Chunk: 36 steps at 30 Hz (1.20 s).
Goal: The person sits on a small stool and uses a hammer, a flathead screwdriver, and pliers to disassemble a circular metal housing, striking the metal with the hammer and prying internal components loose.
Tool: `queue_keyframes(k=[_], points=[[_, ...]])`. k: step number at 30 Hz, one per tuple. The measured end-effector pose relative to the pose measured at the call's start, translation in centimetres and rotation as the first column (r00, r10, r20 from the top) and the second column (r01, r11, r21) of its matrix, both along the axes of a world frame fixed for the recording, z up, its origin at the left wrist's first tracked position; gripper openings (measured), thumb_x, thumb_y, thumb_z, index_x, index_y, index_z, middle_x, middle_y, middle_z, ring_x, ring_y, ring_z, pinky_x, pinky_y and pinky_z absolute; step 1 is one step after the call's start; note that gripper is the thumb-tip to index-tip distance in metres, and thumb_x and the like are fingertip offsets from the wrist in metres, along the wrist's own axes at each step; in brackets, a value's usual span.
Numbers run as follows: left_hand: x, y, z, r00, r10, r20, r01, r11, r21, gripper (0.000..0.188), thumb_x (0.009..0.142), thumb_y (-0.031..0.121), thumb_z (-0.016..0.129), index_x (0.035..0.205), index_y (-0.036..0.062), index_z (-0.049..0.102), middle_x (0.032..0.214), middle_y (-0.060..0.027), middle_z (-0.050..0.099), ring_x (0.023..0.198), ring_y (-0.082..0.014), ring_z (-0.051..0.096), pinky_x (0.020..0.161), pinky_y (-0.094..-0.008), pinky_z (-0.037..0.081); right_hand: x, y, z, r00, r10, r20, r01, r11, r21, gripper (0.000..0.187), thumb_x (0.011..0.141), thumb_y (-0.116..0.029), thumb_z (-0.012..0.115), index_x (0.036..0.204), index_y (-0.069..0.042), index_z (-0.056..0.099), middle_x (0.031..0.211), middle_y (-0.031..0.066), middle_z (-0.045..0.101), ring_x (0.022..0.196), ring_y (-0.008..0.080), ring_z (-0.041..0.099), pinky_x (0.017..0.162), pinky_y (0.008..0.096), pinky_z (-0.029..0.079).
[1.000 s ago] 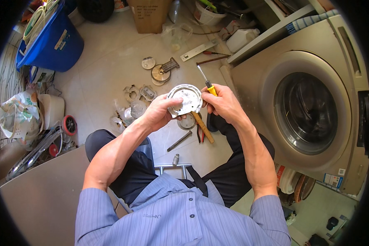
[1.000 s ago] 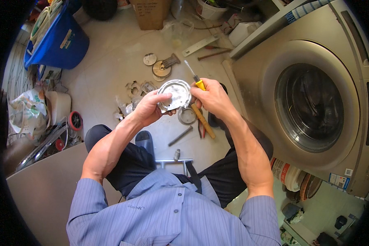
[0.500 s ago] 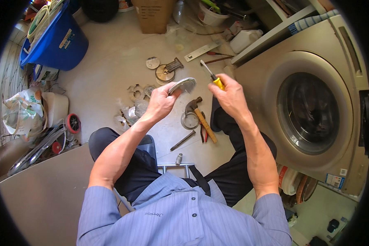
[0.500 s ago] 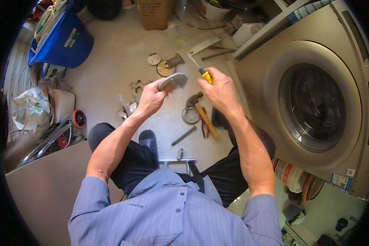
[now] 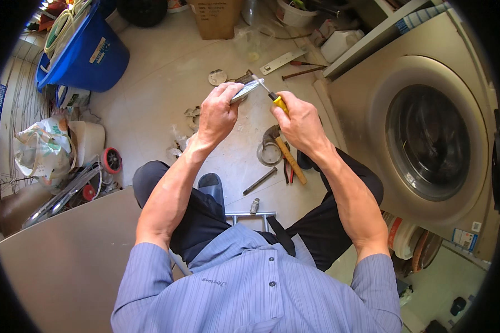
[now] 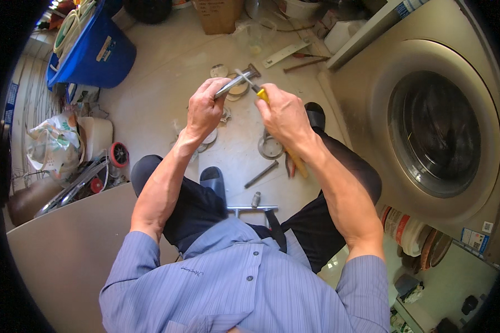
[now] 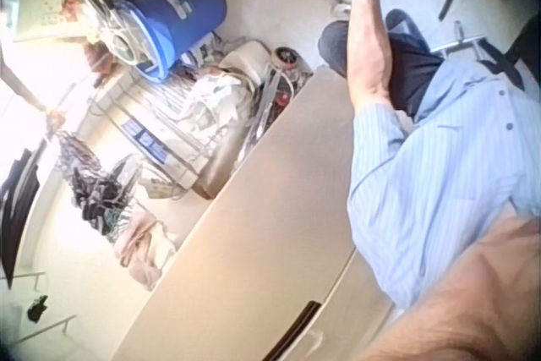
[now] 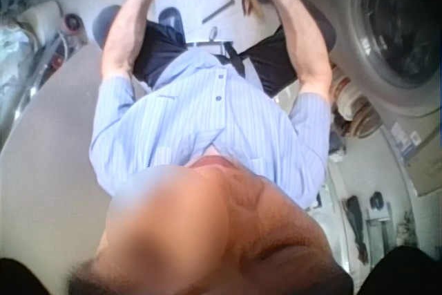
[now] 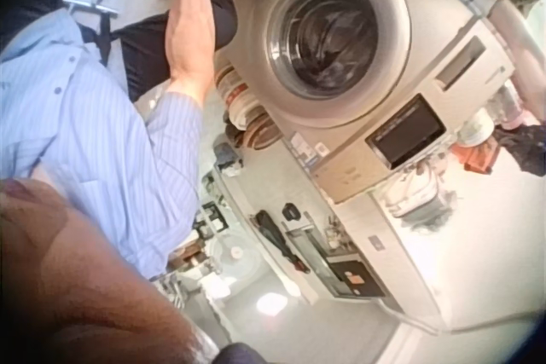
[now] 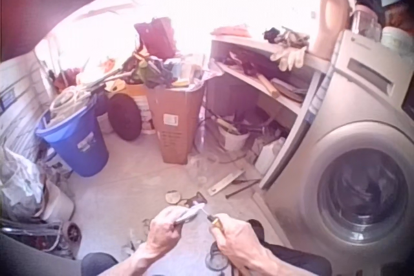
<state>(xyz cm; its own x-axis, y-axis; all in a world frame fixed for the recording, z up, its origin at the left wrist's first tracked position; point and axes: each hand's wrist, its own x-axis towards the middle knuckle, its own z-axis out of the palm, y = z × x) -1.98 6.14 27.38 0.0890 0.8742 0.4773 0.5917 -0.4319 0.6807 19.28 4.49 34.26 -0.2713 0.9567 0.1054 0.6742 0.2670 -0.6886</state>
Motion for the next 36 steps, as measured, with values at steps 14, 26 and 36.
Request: queue_keyframes(k=[14, 26, 36], points=[[-9.8, 2.8, -4.0, 0.513, 0.57, 0.642, -0.162, 0.799, -0.579, 0.022, 0.101, 0.018, 0.06, 0.11, -0.0022, 0.06, 0.09, -0.0087, 0.07, 0.067, -0.0159, 0.067, 0.052, -0.0321, 0.059, 1.2, 1.0, 2.5, 0.995, 0.082, 0.06, -0.094, 0.966, 0.242, 0.017, 0.092, -0.018, 0.07, 0.094, -0.004, 0.061, 0.077, 0.0176, 0.068, 0.071, 0.0374, 0.067, 0.063, 0.0433, 0.053], [-6.2, -5.1, -6.6, 0.331, 0.61, 0.72, 0.25, 0.679, -0.69, 0.029, 0.095, -0.003, 0.06, 0.124, 0.0024, 0.059, 0.111, -0.011, 0.07, 0.099, -0.0255, 0.071, 0.081, -0.0419, 0.062, 1.9, 2.5, 3.7, 0.999, -0.036, -0.012, 0.038, 0.95, 0.311, 0.019, 0.096, -0.022, 0.065, 0.098, -0.004, 0.064, 0.08, 0.0161, 0.07, 0.069, 0.0322, 0.069, 0.063, 0.0412, 0.054], [0.5, -7.1, 0.1, 0.314, 0.292, 0.903, 0.369, 0.839, -0.4, 0.025, 0.089, 0.0, 0.073, 0.113, 0.0058, 0.067, 0.099, -0.0014, 0.072, 0.087, -0.0165, 0.069, 0.079, -0.0313, 0.058, 0.8, -0.9, 2.5, 0.945, 0.317, -0.083, -0.314, 0.948, 0.045, 0.021, 0.089, -0.016, 0.074, 0.105, -0.003, 0.07, 0.085, 0.0153, 0.068, 0.071, 0.0247, 0.067, 0.066, 0.0349, 0.054]])
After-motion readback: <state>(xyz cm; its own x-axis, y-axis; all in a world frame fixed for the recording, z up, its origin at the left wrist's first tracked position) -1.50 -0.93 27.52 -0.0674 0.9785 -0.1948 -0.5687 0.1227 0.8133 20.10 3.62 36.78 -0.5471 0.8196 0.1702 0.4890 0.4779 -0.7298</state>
